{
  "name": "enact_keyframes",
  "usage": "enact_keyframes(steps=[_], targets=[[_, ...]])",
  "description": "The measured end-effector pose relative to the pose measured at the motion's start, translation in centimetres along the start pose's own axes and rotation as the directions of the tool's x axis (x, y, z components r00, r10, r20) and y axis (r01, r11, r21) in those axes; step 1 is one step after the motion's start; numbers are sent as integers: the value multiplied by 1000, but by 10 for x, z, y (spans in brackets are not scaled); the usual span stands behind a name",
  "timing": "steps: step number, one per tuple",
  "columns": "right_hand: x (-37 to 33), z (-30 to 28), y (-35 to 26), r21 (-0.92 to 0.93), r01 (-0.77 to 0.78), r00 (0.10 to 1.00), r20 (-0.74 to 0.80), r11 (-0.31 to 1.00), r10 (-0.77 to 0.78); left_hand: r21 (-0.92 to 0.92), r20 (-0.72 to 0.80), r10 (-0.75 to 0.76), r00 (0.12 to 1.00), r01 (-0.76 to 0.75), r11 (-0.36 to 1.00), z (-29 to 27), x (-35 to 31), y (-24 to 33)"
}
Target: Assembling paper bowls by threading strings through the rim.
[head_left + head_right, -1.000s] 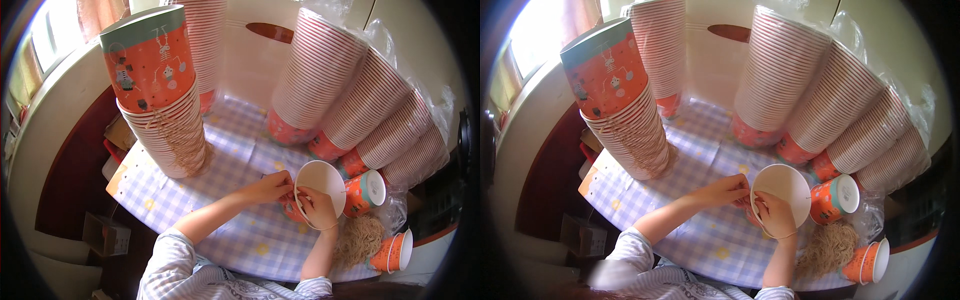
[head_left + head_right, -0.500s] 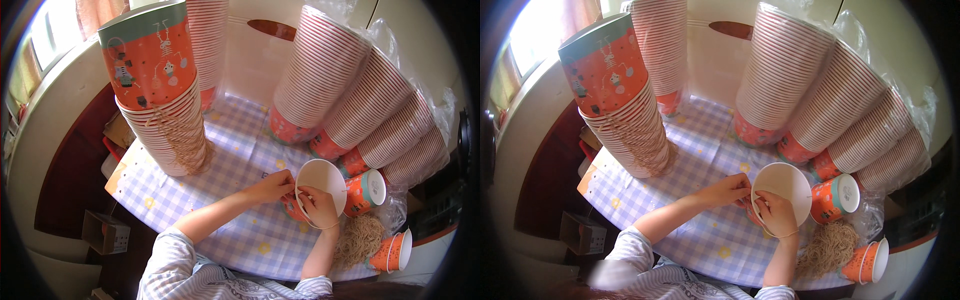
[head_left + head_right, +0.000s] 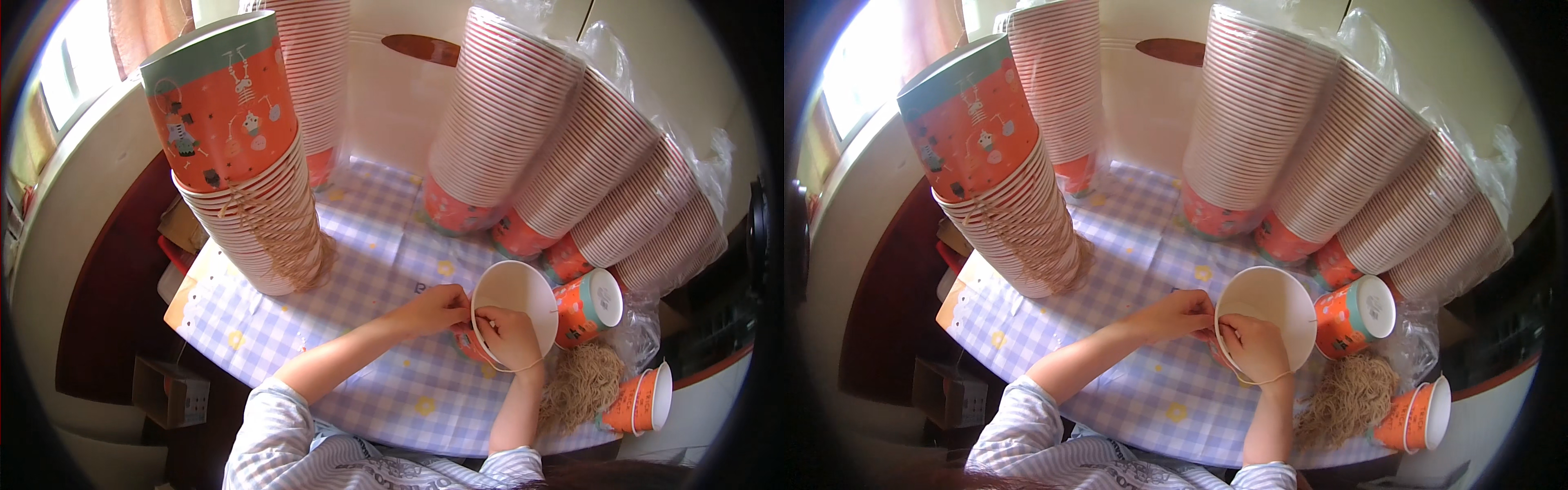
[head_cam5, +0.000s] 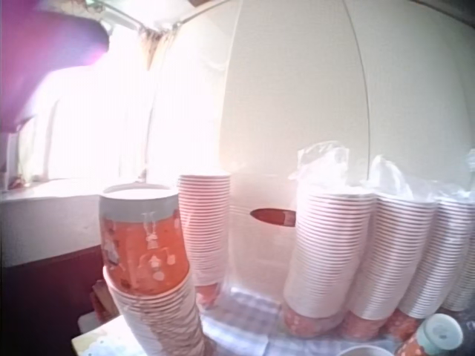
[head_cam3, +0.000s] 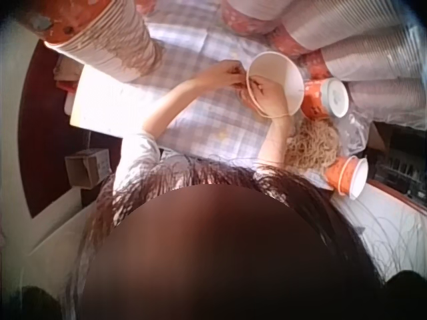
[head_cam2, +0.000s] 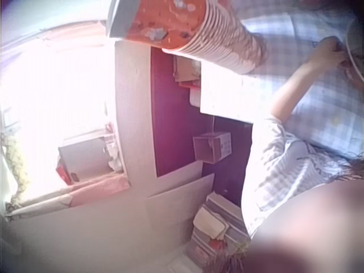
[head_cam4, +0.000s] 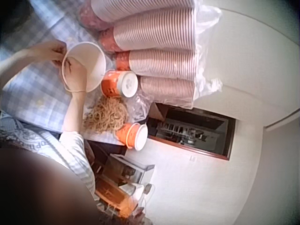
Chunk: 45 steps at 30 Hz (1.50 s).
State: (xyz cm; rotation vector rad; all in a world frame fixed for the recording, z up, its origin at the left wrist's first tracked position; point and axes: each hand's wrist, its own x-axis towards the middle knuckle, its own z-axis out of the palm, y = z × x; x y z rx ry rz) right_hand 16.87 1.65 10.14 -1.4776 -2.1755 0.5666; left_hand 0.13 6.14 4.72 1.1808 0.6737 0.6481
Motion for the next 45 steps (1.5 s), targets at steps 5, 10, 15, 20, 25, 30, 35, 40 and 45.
enact_keyframes(steps=[5, 10, 15, 20, 25, 30, 35, 40, 45], targets=[[-1, 0, 0, 44, -4, 999, -43, 999, 6, -19, -12, 3, 1000, -3, 1000, 2, -3, 5], [0, 4, 4, 78, -10, 999, -41, 997, 13, 291, 17, 33, 999, -37, 956, -7, -8, 14], [0, 1, 7, 78, -90, 996, 30, 993, 88, 725, 7, 152, 988, -110, 680, -12, -12, 18], [0, 2, 7, 70, -40, 999, -17, 997, 41, 775, 18, 224, 974, -155, 613, -14, -17, 21], [-3, 0, 3, 293, -15, 967, -238, 956, 88, 494, 60, 138, 989, -149, 856, -7, -23, 36], [-3, -8, -15, 152, 277, 941, -241, 949, -236, 40, 104, 78, 991, -83, 996, -6, -26, 34], [-1, -1, -13, 95, 366, 889, -330, 926, -318, -56, 147, 64, 987, -57, 997, -6, -26, 32], [-1, -1, -13, 62, 393, 854, -394, 918, -339, -95, 148, 64, 987, -50, 994, -1, -25, 34], [0, -1, -14, -10, 336, 872, -373, 942, -316, -99, 196, 90, 976, -72, 992, -4, -25, 33]])
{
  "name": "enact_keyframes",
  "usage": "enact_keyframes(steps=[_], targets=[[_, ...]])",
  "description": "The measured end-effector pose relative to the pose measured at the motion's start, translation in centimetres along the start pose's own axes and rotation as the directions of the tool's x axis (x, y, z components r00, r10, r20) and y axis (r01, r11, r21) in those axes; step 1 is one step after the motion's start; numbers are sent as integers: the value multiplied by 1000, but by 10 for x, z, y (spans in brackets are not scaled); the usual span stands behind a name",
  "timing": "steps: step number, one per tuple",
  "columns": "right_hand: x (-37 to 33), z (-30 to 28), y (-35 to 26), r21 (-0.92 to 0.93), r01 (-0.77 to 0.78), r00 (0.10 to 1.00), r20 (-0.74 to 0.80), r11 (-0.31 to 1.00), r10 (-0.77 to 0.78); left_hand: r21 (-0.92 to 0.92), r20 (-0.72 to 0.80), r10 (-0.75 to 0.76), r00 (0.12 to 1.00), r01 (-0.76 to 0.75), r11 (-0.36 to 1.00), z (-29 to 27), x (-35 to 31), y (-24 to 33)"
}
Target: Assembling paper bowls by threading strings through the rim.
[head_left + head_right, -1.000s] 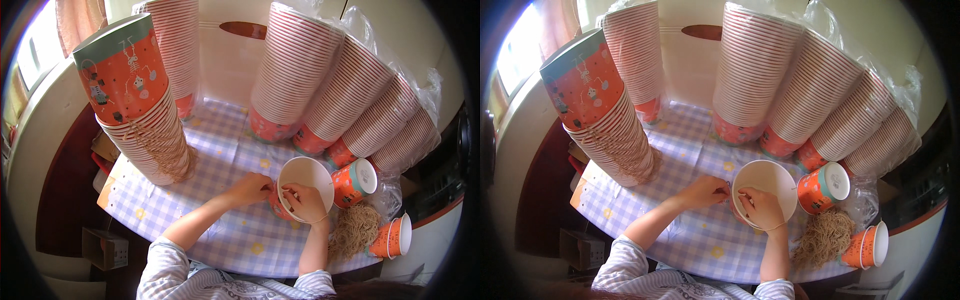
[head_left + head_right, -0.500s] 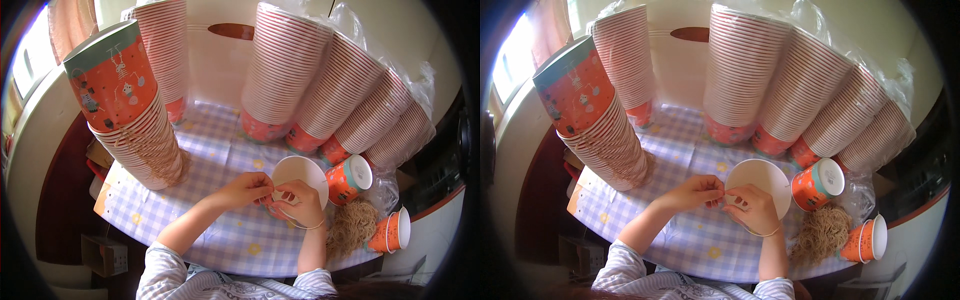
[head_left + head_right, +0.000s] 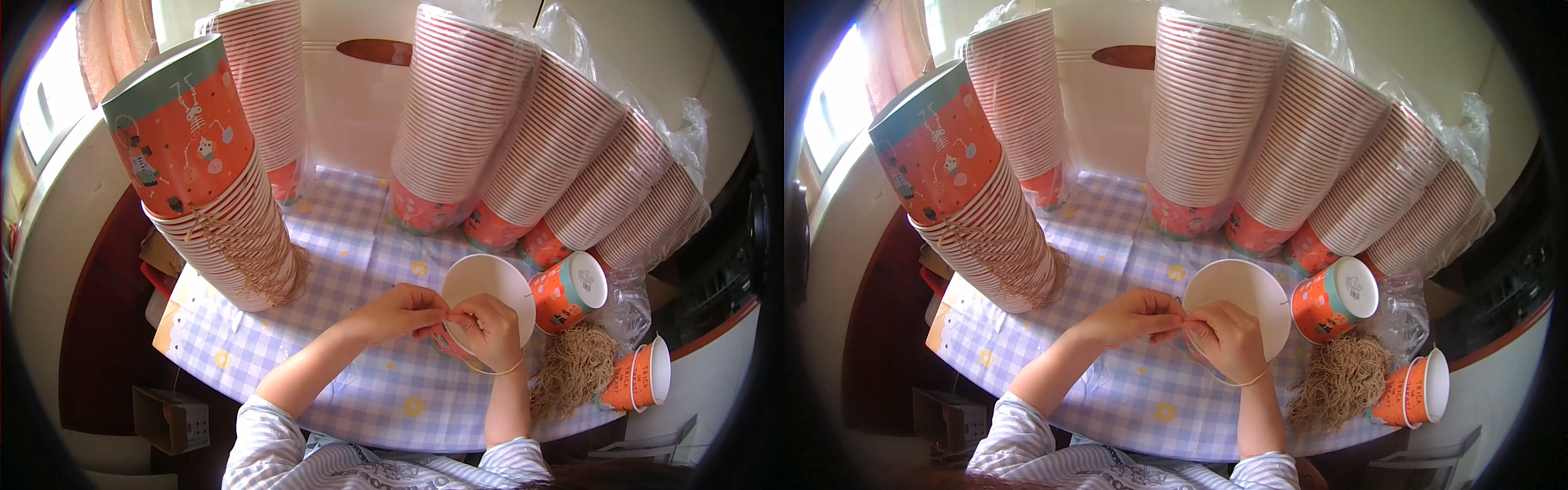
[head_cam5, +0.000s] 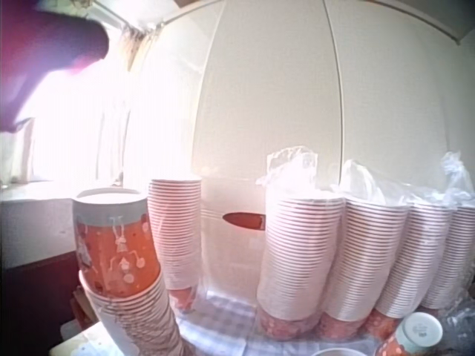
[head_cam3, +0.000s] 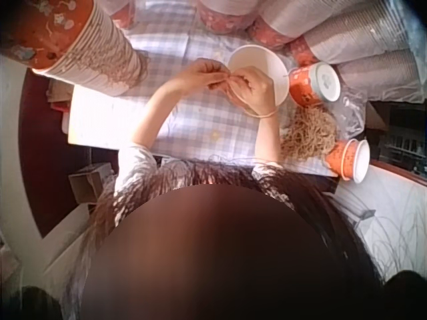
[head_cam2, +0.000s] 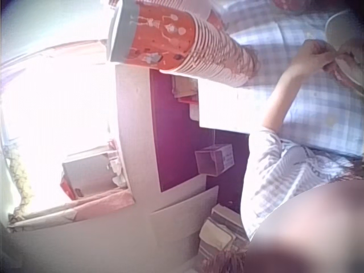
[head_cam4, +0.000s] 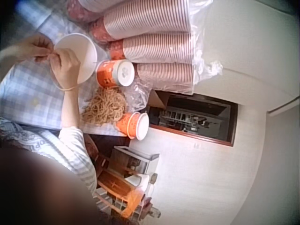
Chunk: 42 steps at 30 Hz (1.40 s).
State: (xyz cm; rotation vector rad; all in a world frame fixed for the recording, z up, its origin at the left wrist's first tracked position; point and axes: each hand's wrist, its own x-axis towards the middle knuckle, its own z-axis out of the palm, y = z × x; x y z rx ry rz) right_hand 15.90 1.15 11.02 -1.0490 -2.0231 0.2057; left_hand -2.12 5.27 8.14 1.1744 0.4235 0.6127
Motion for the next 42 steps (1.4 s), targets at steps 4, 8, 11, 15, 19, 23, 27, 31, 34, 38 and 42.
enact_keyframes(steps=[4, 8, 11, 15, 19, 23, 27, 31, 34, 38, 42], targets=[[0, 1, 0, 9, -13, 1000, -1, 1000, 13, 37, -51, -52, 997, 54, 998, 3, -1, 3], [0, 1, -1, 16, -49, 999, 3, 999, 49, 140, -169, 86, 982, -63, 988, 5, 1, 0], [-2, 4, -1, 54, -132, 991, 26, 990, 131, 266, -240, 81, 967, -15, 964, 6, -2, 4], [-6, 7, -1, 142, -288, 958, 50, 947, 284, 661, -309, 359, 881, -73, 747, 19, -5, 8], [-14, 8, 4, 298, -407, 913, 120, 863, 389, 880, -88, 700, 709, -274, 388, 19, -4, -1], [-10, 6, 3, 297, -435, 900, 180, 850, 398, 934, -97, 566, 818, -121, 335, 21, -10, 8], [-7, 5, 4, 151, -393, 916, 147, 907, 372, 924, -179, 369, 912, 26, 382, 10, -7, -2], [-9, 4, 12, 77, -388, 909, 198, 918, 368, 799, -211, 256, 943, 16, 601, -1, 3, -10], [-10, 4, 13, 26, -404, 889, 246, 914, 386, 745, -175, 206, 963, -8, 667, -4, 6, -12], [-7, 3, 9, -7, -390, 884, 275, 921, 377, 715, -197, 185, 963, 12, 699, -5, 5, -13], [-7, 5, 9, -16, -373, 889, 280, 928, 362, 690, -201, 169, 965, 17, 723, -8, 8, -19]])
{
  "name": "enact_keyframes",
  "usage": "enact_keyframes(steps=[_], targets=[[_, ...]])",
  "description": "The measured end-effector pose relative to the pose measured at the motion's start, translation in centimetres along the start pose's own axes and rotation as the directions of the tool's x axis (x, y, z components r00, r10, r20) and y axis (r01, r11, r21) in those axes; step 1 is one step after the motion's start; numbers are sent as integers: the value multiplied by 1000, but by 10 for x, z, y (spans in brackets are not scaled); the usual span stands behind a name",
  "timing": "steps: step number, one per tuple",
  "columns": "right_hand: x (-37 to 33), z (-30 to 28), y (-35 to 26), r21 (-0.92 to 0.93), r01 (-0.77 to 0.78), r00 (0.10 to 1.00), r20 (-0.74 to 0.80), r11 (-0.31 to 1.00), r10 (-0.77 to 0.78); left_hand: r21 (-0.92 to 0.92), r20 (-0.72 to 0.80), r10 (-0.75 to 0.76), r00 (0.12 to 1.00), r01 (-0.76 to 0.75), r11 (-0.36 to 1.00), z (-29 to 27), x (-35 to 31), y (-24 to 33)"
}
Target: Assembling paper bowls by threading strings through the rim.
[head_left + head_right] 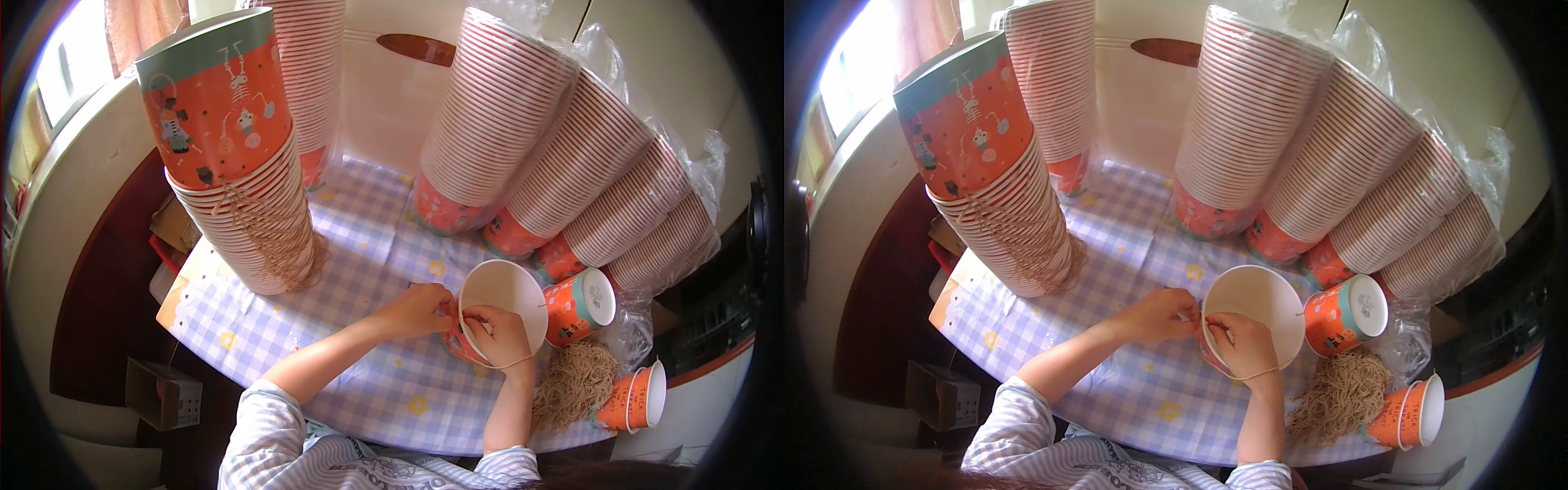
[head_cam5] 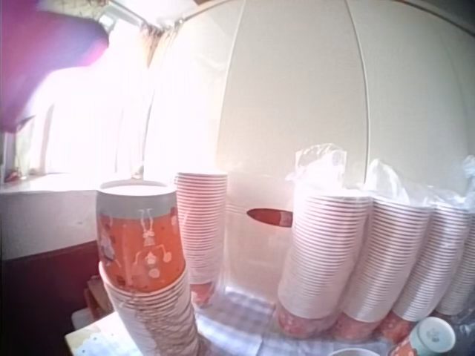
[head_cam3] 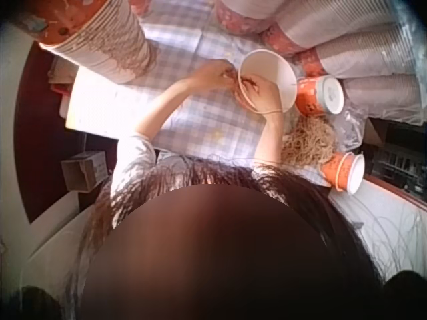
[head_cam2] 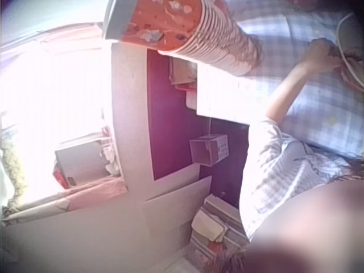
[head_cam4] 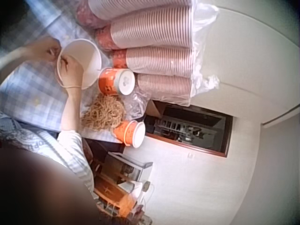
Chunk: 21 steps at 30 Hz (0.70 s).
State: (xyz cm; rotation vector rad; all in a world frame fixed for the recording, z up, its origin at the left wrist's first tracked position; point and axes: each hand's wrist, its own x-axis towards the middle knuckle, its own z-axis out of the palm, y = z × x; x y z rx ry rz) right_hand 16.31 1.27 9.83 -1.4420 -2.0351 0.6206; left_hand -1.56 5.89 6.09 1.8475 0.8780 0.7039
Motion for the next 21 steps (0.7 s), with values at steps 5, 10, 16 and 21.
enact_keyframes(steps=[5, 10, 16, 21], targets=[[0, -1, -1, -20, -15, 1000, 16, 1000, 16, -35, -16, -19, 1000, 18, 999, 0, 1, 1], [0, -1, -1, -30, -36, 999, 27, 999, 37, -31, -23, -21, 1000, 20, 999, 2, 2, -3], [0, -1, 2, -42, -36, 999, 35, 998, 38, -63, -15, -49, 999, 48, 997, 2, 2, 0], [0, 0, 3, -50, -24, 999, 40, 998, 26, -55, -37, -35, 999, 33, 998, 3, 2, -2]])
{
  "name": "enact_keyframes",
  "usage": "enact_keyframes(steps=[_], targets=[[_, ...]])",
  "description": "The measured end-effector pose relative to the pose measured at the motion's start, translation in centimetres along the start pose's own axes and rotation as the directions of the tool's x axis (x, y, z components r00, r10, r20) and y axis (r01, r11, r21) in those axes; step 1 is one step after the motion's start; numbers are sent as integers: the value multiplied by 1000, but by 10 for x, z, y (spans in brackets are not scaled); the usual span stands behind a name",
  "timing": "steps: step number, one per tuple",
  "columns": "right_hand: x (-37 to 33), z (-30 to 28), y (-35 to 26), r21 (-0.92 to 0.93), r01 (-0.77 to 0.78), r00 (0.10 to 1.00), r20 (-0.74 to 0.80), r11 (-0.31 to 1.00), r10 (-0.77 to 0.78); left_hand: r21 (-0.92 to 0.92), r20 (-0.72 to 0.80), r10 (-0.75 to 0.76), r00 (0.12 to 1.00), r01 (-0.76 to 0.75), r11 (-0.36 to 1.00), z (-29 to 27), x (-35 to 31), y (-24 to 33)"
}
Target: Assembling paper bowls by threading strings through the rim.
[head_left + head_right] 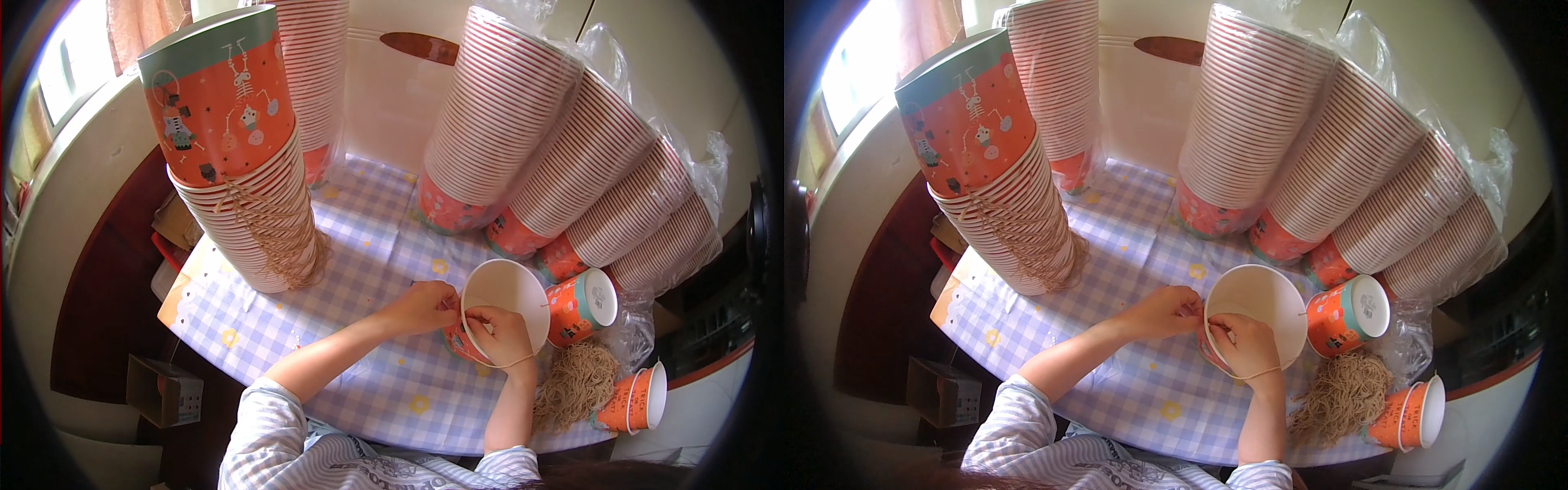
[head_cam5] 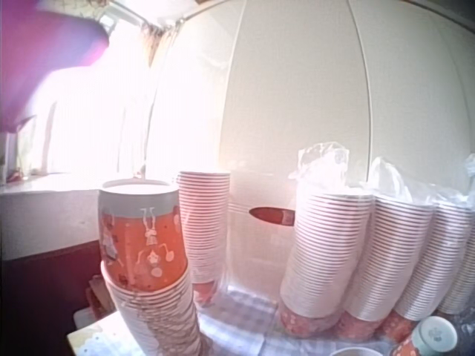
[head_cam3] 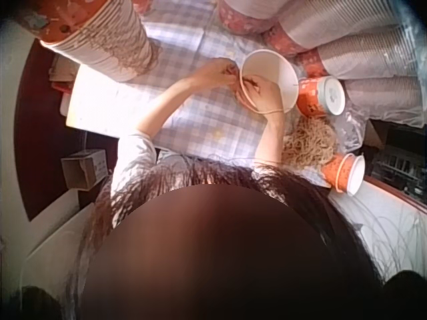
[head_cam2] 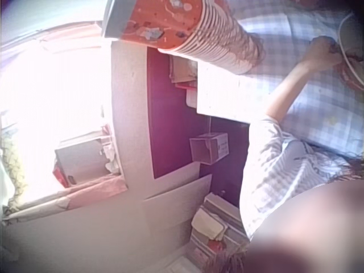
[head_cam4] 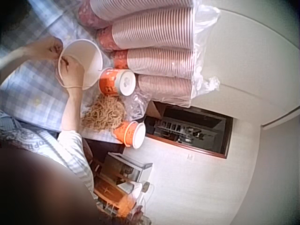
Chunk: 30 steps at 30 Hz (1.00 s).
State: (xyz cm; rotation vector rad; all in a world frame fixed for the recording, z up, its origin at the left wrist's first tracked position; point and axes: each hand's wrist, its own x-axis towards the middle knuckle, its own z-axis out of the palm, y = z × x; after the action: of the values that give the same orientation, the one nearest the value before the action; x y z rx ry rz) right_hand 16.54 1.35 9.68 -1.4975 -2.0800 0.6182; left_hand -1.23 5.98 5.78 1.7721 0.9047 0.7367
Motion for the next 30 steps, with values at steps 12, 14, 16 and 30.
enact_keyframes(steps=[12, 14, 16, 30], targets=[[0, -1, -3, -20, -7, 1000, -5, 1000, 7, -50, 31, -80, 996, 81, 995, -1, -1, 5], [0, 0, -2, -17, -15, 1000, -4, 1000, 14, -90, 44, -92, 995, 96, 991, 0, -1, 5], [0, -1, -3, -13, -22, 1000, -4, 1000, 22, -130, 58, -103, 993, 110, 985, 1, 0, 3], [-5, -7, -8, 51, -16, 1000, 23, 999, 14, -92, 58, -51, 997, 56, 994, -8, -1, 0]])
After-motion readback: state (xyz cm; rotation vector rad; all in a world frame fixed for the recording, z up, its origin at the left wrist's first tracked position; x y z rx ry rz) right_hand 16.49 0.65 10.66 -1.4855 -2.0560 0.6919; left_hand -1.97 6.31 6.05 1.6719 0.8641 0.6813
